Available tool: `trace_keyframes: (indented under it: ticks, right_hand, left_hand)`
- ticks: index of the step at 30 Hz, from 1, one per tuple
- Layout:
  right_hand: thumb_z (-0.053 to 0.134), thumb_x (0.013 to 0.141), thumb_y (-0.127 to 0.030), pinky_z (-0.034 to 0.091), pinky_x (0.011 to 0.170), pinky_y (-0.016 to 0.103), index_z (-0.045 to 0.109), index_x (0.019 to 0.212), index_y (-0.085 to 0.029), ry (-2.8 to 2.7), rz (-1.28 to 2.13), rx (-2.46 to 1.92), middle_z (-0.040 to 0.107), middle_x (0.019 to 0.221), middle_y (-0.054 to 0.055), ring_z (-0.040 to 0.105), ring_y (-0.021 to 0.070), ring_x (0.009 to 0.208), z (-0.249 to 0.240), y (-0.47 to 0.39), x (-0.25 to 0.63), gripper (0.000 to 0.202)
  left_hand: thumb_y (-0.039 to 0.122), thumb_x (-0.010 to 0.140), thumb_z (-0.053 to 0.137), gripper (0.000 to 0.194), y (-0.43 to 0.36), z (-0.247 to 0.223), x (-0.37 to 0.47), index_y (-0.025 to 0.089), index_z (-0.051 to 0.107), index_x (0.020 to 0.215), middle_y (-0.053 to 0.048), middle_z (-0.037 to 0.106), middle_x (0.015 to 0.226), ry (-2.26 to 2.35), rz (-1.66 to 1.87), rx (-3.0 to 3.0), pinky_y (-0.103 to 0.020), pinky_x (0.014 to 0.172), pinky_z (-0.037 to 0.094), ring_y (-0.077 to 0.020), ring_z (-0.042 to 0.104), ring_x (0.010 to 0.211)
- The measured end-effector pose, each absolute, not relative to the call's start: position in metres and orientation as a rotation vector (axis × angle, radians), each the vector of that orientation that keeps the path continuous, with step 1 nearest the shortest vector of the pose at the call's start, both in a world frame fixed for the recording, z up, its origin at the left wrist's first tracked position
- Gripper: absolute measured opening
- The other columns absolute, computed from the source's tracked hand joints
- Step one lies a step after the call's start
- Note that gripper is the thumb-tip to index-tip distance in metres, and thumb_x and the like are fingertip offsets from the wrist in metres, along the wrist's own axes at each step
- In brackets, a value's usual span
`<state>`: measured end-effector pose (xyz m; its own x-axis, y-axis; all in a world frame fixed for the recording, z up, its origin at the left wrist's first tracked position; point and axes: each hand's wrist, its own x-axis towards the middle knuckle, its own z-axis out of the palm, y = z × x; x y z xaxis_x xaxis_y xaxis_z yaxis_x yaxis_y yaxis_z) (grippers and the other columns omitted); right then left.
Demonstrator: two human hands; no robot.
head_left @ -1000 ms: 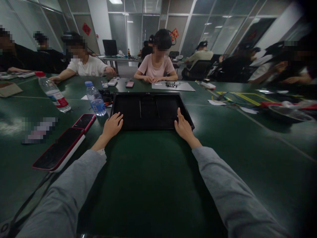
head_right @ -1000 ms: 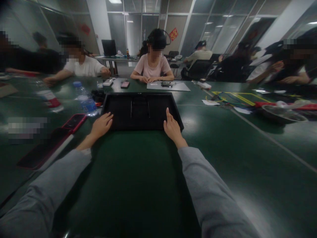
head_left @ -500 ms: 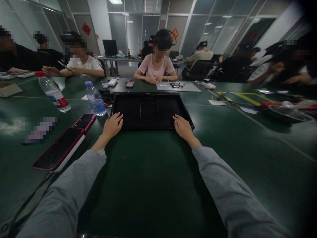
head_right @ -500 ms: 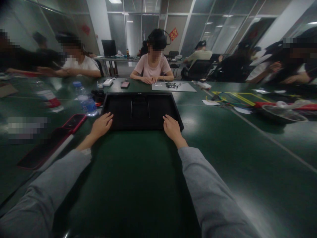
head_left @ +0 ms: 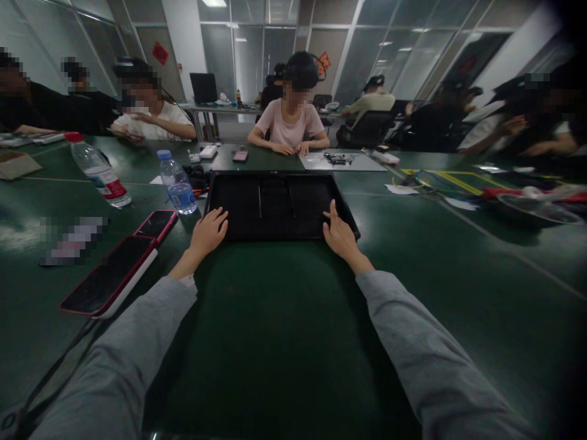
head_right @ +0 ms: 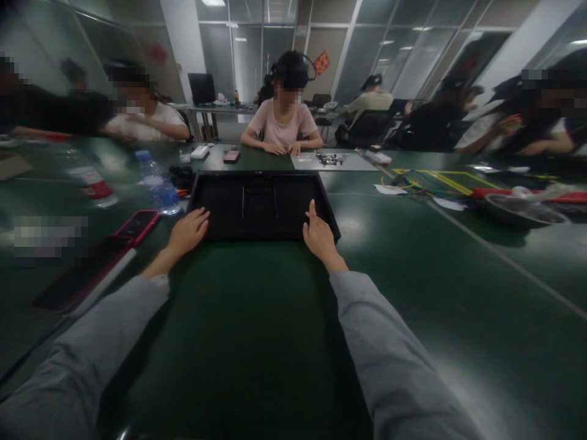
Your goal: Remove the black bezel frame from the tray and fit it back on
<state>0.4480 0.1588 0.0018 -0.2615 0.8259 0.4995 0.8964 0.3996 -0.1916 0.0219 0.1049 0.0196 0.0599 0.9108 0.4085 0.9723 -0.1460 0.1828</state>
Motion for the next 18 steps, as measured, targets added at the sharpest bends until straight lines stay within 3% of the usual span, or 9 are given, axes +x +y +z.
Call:
trace_keyframes:
  ticks: [4,6,9,12,13,18]
  right_hand:
    - [0.032,0.101,-0.027,0.053,0.105,0.056,0.049,0.156,-0.017,-2.148,-0.171,-1.468,0.061,0.145,0.015,0.059,0.0314,0.131,-0.0009,0.1602,0.4488,0.059]
    - [0.032,0.101,-0.027,0.051,0.108,0.057,0.059,0.147,-0.019,-2.148,-0.179,-1.455,0.059,0.147,0.014,0.056,0.031,0.136,-0.0017,0.1603,0.4491,0.054]
    - [0.035,0.101,-0.028,0.048,0.113,0.057,0.049,0.157,-0.018,-2.121,-0.229,-1.45,0.051,0.156,0.015,0.049,0.0318,0.143,-0.0015,0.16,0.4491,0.059]
    - [0.035,0.101,-0.03,0.053,0.106,0.056,0.024,0.168,-0.012,-2.112,-0.201,-1.496,0.053,0.153,0.018,0.055,0.0327,0.136,-0.0014,0.1603,0.4493,0.07]
    - [0.034,0.101,-0.03,0.055,0.104,0.055,0.023,0.168,-0.011,-2.116,-0.18,-1.513,0.055,0.151,0.019,0.058,0.0326,0.134,-0.0018,0.1606,0.4495,0.07]
    - [0.031,0.102,-0.03,0.051,0.109,0.055,0.056,0.149,-0.015,-2.14,-0.18,-1.491,0.054,0.153,0.017,0.053,0.0318,0.14,-0.0051,0.1628,0.4512,0.056]
  left_hand:
    - [0.037,0.106,0.039,0.048,0.1045,0.0196,0.0223,0.026,0.061,0.146,-0.006,0.051,0.16,-1.955,-0.662,-2.181,-0.05,0.12,0.042,-0.026,0.047,0.148]
    - [0.037,0.106,0.038,0.048,0.1045,0.0191,0.0221,0.025,0.061,0.147,-0.007,0.051,0.16,-1.956,-0.657,-2.184,-0.05,0.119,0.042,-0.0263,0.047,0.148]
    - [0.036,0.106,0.039,0.048,0.1048,0.0188,0.0217,0.024,0.06,0.147,-0.007,0.05,0.16,-1.961,-0.648,-2.181,-0.049,0.12,0.041,-0.0259,0.046,0.149]
    - [0.036,0.106,0.04,0.048,0.1051,0.0191,0.0214,0.023,0.06,0.147,-0.008,0.05,0.16,-1.966,-0.648,-2.18,-0.048,0.121,0.04,-0.0258,0.045,0.149]
    - [0.036,0.105,0.04,0.048,0.1051,0.0193,0.0214,0.023,0.06,0.147,-0.008,0.05,0.16,-1.967,-0.647,-2.183,-0.048,0.12,0.041,-0.026,0.045,0.149]
    - [0.037,0.105,0.039,0.048,0.1031,0.0211,0.0236,0.027,0.061,0.146,-0.006,0.051,0.159,-1.975,-0.667,-2.187,-0.05,0.12,0.041,-0.0259,0.046,0.148]
